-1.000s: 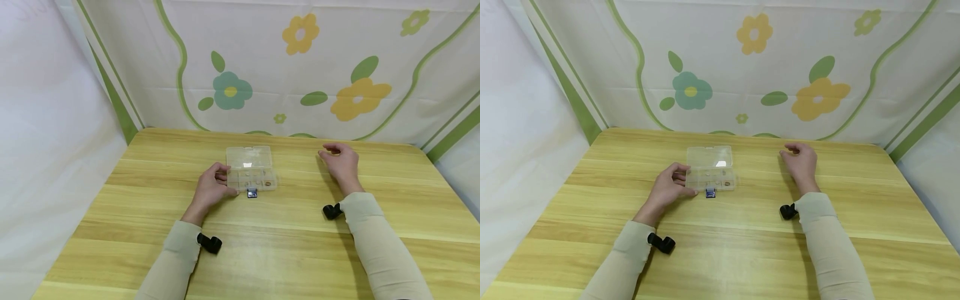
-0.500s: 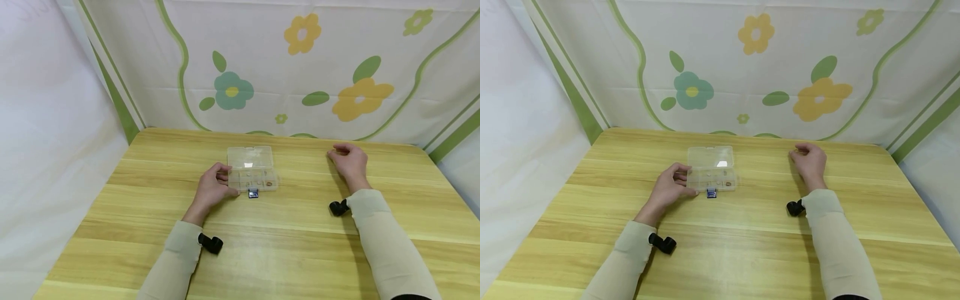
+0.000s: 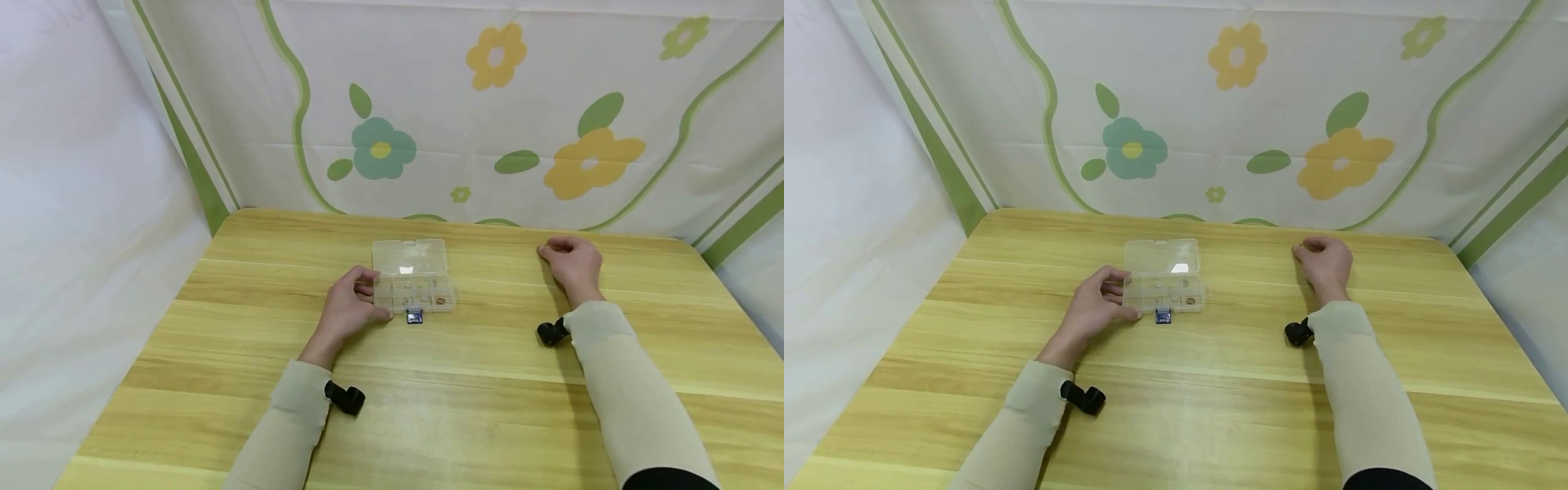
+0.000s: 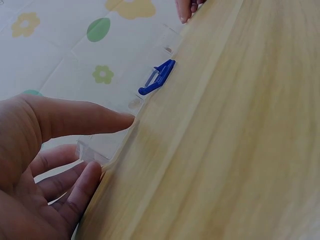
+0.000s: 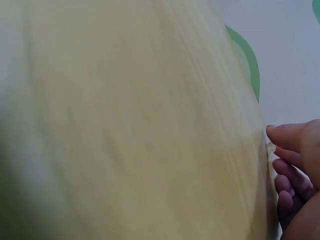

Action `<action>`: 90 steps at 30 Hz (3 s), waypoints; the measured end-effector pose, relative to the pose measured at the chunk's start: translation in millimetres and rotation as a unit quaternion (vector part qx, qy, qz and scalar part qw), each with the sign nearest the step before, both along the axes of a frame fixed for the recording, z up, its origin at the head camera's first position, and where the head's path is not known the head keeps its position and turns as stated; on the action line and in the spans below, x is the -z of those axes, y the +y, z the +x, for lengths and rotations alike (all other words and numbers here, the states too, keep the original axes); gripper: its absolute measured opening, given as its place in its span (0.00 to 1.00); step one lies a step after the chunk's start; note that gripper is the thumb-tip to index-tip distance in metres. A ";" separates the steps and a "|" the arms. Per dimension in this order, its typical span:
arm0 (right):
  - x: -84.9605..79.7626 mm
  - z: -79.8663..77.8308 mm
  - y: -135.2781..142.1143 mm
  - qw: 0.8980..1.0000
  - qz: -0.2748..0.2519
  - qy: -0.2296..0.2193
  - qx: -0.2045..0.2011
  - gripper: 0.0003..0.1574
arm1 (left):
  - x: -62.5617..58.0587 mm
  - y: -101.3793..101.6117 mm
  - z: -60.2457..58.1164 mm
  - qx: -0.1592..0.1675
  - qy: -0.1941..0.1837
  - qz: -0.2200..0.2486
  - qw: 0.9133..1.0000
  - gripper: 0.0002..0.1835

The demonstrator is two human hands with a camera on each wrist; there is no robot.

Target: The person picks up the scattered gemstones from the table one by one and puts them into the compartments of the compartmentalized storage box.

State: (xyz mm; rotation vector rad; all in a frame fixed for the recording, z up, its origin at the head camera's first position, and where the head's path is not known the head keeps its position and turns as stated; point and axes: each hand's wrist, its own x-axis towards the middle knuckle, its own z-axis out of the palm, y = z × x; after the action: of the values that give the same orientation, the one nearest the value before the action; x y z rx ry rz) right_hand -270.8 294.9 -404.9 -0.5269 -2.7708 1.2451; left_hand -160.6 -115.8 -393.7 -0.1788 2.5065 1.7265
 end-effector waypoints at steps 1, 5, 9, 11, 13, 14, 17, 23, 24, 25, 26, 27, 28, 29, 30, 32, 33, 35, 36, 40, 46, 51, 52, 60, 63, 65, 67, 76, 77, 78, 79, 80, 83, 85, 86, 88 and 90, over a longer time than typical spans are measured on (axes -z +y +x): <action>-0.3 -0.6 -0.3 1.000 0.002 -0.001 0.002 0.33 | -0.1 0.0 0.1 0.000 0.000 0.000 1.000 0.39; -1.1 -2.4 -0.1 1.000 0.006 -0.003 0.005 0.31 | -0.8 -0.1 0.8 0.000 0.000 0.001 1.000 0.39; -1.4 -2.4 1.1 1.000 0.015 0.000 0.005 0.30 | -1.3 0.2 0.9 0.001 0.003 0.000 1.000 0.39; -1.7 -2.2 1.3 1.000 0.019 0.002 0.005 0.28 | -1.3 0.5 0.6 0.002 0.005 -0.003 1.000 0.39; -1.9 -2.0 1.2 1.000 0.024 0.004 0.005 0.27 | -1.2 0.7 0.4 0.002 0.007 -0.005 1.000 0.39; -2.1 -1.9 1.2 1.000 0.026 0.004 0.005 0.27 | -0.8 0.8 0.1 0.002 0.008 -0.006 1.000 0.39; -2.1 -1.1 0.8 1.000 0.030 0.006 0.001 0.26 | -0.2 0.6 0.0 0.001 0.008 -0.009 1.000 0.39; 0.5 1.0 -0.5 0.999 0.043 0.015 0.005 0.25 | -0.2 -0.2 0.6 -0.002 0.004 -0.008 1.000 0.39; 0.9 1.3 -0.6 0.999 0.048 0.016 0.006 0.24 | -0.3 -0.2 0.8 -0.002 0.004 -0.008 1.000 0.39; 1.4 1.6 -0.7 0.998 0.051 0.019 0.009 0.24 | -0.4 -0.2 0.9 -0.002 0.004 -0.008 1.000 0.39; 1.6 2.0 -0.9 0.998 0.054 0.020 0.009 0.23 | -0.6 0.0 1.4 -0.002 0.004 -0.008 1.000 0.39; 1.6 2.4 -0.9 0.998 0.057 0.021 0.009 0.23 | -0.5 0.0 1.4 -0.003 0.004 -0.008 1.000 0.39; 1.9 2.4 -0.4 0.998 0.059 0.022 0.008 0.23 | -0.4 0.0 1.5 -0.003 0.004 -0.009 1.000 0.39; 1.8 2.8 -0.3 0.998 0.060 0.024 0.008 0.22 | -0.2 0.1 1.5 -0.003 0.005 -0.009 1.000 0.39; 1.9 3.0 0.2 0.998 0.063 0.024 0.008 0.22 | -0.2 0.1 1.5 -0.002 0.005 -0.009 1.000 0.39; 1.8 3.5 1.0 0.997 0.068 0.024 0.005 0.23 | 0.5 0.0 1.2 -0.001 0.007 -0.009 1.000 0.38; 2.0 3.6 1.7 0.997 0.071 0.024 0.003 0.23 | 0.5 0.0 0.9 -0.001 0.006 -0.007 1.000 0.38; 1.7 4.0 1.5 0.997 0.078 0.023 0.000 0.23 | 0.6 -0.1 0.7 0.000 0.007 -0.004 1.000 0.38; 1.7 4.0 1.6 0.996 0.081 0.022 -0.003 0.24 | 0.6 -0.1 0.9 0.000 0.008 -0.003 1.000 0.38; 1.8 5.1 0.5 0.996 0.084 0.021 -0.010 0.25 | 0.6 -0.3 0.9 0.000 0.007 -0.004 1.000 0.39; 2.1 8.8 -1.9 0.996 0.083 0.018 -0.020 0.26 | 0.0 -0.3 1.1 0.002 0.008 -0.006 1.000 0.39; -1.3 12.4 -10.0 0.997 0.063 0.013 -0.031 0.29 | -0.8 0.0 1.5 0.000 0.009 -0.005 1.000 0.39; -2.0 12.9 -11.9 0.998 0.058 0.012 -0.032 0.30 | -0.9 0.1 1.6 -0.001 0.008 -0.005 1.000 0.39; -9.0 17.8 -29.2 0.999 0.028 0.009 -0.044 0.31 | -0.4 0.6 2.3 -0.001 0.010 -0.010 1.000 0.38; -10.6 19.2 -36.2 0.999 0.020 0.014 -0.048 0.32 | -0.6 0.4 2.1 0.000 0.013 -0.011 1.000 0.38; -11.2 20.0 -40.7 0.998 0.014 0.017 -0.050 0.33 | -0.8 0.3 2.0 0.001 0.013 -0.011 1.000 0.38; -11.7 21.0 -45.8 0.998 0.007 0.019 -0.052 0.33 | -0.8 0.2 1.9 0.000 0.013 -0.012 1.000 0.38; -12.9 29.5 -70.4 0.994 -0.018 0.022 -0.102 0.33 | 1.2 -0.3 0.8 -0.001 0.013 -0.007 1.000 0.39; -12.8 30.6 -72.6 0.994 -0.019 0.021 -0.109 0.33 | 1.4 -0.3 0.6 -0.001 0.013 -0.006 1.000 0.39; -13.0 31.8 -74.9 0.993 -0.020 0.020 -0.116 0.33 | 1.5 -0.3 0.6 -0.002 0.013 -0.005 1.000 0.39; -13.3 32.8 -77.2 0.992 -0.024 0.018 -0.122 0.33 | 1.6 -0.2 0.6 -0.002 0.013 -0.005 1.000 0.39; -13.8 33.9 -79.7 0.991 -0.027 0.017 -0.128 0.32 | 1.5 -0.1 0.6 -0.002 0.013 -0.005 1.000 0.38; -14.7 36.1 -86.5 0.988 -0.027 0.016 -0.152 0.30 | 1.1 0.3 0.5 -0.002 0.013 -0.007 1.000 0.38; -14.9 37.3 -90.9 0.984 -0.022 0.021 -0.174 0.28 | 0.9 0.3 0.5 -0.002 0.012 -0.009 1.000 0.39; -14.8 37.9 -93.1 0.982 -0.019 0.026 -0.185 0.26 | 0.8 0.3 0.5 -0.002 0.012 -0.010 1.000 0.39; -15.1 39.7 -97.6 0.977 -0.013 0.038 -0.209 0.24 | 0.6 0.2 0.6 -0.001 0.011 -0.011 1.000 0.39; -15.3 41.5 -101.9 0.972 -0.014 0.049 -0.228 0.22 | 0.5 0.0 0.6 -0.001 0.010 -0.012 1.000 0.39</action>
State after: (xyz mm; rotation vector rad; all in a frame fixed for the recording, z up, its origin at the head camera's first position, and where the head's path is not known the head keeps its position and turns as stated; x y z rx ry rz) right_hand -229.3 193.0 -389.6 0.1843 -2.8849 1.3382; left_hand -160.0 -115.7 -394.3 -0.1671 2.5420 1.7076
